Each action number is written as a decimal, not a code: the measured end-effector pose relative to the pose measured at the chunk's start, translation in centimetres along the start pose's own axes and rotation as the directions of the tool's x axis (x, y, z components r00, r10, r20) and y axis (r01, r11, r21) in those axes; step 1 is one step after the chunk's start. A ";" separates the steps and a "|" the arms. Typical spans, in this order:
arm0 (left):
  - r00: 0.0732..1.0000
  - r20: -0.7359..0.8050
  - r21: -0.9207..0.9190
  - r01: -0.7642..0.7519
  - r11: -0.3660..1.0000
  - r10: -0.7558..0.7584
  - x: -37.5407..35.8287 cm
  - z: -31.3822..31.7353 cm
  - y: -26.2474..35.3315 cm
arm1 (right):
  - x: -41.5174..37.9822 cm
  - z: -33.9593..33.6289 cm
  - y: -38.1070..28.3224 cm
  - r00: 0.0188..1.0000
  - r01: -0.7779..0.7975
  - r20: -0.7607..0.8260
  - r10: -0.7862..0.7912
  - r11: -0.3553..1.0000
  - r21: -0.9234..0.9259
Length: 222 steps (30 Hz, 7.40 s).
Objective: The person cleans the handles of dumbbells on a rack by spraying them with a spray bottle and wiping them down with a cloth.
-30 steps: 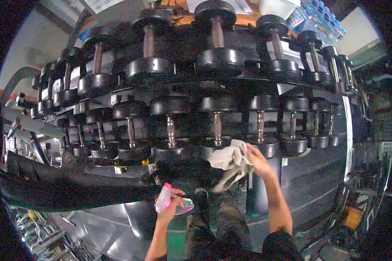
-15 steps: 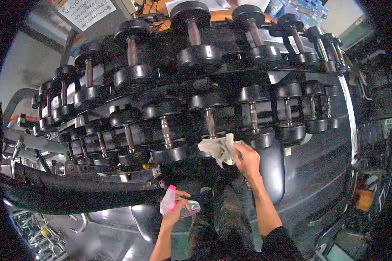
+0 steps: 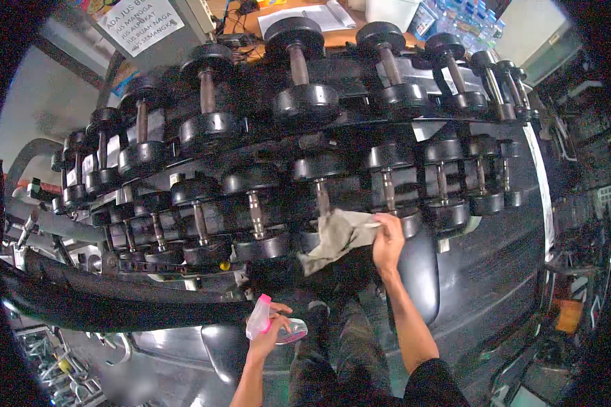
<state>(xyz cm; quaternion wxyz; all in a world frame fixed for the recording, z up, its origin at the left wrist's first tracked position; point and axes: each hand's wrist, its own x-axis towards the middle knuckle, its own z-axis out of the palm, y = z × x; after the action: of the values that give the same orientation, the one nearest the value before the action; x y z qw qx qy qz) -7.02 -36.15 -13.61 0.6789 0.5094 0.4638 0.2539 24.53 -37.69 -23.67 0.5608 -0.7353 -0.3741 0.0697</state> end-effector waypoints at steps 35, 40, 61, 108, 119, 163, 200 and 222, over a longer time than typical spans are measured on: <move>0.993 -0.120 -0.019 -0.020 1.000 0.018 0.1 -1.4 -0.7 | -5.9 16.5 0.2 -0.135 0.989 0.990 -0.052 -0.066 0.131; 0.987 -0.160 -0.139 -0.043 0.989 0.021 0.0 -0.2 -1.0 | -6.8 16.5 -0.8 -0.074 0.970 0.995 0.065 -0.229 0.087; 0.991 -0.125 -0.155 0.031 0.987 -0.050 0.1 0.7 0.2 | -6.7 4.6 5.1 0.982 -0.070 0.152 0.109 0.967 -0.243; 0.981 0.193 0.018 -0.024 1.000 0.020 2.5 2.6 -1.6 | -12.2 7.8 5.4 0.504 -0.426 0.270 0.821 -0.037 0.904; 0.978 0.199 0.073 -0.078 0.994 0.062 2.1 2.7 -1.2 | -17.7 11.5 15.3 0.224 -0.489 0.646 0.730 -0.489 0.722; 0.991 0.006 0.064 -0.137 0.988 0.137 -6.2 -2.2 7.3 | -9.4 -0.6 -4.1 0.446 -0.573 0.592 0.672 -0.294 0.765; 0.888 0.084 -0.135 -0.440 0.888 0.453 -23.5 19.7 8.7 | -13.8 -37.3 -19.7 0.579 -0.713 0.684 0.444 -0.132 0.689; 0.907 0.067 -0.122 -0.407 0.905 0.417 -11.4 16.8 16.3 | -1.5 -29.2 -20.2 0.710 -0.547 0.616 0.342 -0.283 0.788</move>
<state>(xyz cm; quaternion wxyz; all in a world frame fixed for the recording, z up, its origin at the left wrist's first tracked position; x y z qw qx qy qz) 4.92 -47.40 6.58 0.6563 0.5705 0.3001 0.3920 29.22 -59.36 4.15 0.8009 -0.1746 0.0614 0.5695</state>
